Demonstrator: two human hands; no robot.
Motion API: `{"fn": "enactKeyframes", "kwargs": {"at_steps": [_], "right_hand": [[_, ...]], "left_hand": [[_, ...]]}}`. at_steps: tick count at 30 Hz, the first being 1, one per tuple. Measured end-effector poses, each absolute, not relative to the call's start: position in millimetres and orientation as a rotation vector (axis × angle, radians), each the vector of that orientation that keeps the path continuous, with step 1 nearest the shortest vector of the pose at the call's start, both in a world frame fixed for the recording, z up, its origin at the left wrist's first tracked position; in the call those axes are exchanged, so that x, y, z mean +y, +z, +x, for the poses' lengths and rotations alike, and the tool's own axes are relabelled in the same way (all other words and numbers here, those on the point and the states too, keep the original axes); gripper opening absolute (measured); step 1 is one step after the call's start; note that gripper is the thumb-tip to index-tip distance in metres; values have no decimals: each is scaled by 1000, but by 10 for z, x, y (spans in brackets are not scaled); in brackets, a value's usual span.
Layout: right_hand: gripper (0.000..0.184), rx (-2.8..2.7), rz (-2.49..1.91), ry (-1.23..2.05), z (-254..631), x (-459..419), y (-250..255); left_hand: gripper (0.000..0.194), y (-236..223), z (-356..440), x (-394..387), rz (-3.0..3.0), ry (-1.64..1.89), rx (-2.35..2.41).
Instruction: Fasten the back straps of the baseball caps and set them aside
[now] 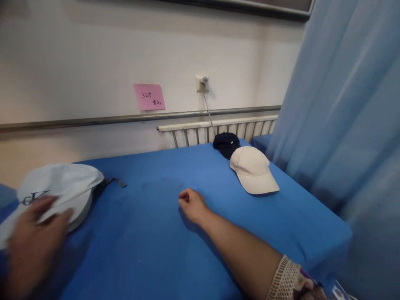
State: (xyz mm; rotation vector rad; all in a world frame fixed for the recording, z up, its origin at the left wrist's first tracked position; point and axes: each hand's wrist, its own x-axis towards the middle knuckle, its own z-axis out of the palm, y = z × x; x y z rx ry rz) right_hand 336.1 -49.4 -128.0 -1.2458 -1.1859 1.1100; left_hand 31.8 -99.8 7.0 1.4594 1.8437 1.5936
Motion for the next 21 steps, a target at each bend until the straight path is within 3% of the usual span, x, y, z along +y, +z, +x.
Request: {"fn": "enactKeyframes", "kwargs": {"at_steps": [3,5,9,17,21], "right_hand": [[32,-1096,-1363,825,3819,-376,-1135],[42,-1000,-1586,372,4259,-337,-1017],[61,-521,-2004,-159,5054,-394,-922],[85,-639,-2231,-162,5347,-446,-1123],[87,-717,-2327,-212,5334,-443,-1138]], "left_hand": [[22,-313,1072,-579,1897,1228,1621],[16,-629,1424,-408,2114,1087,1406],[16,-991,1645,-390,2316,721,1082],[16,-941,1429,-489,2385,575,919],[17,-936,1420,-502,2393,522,911]]}}
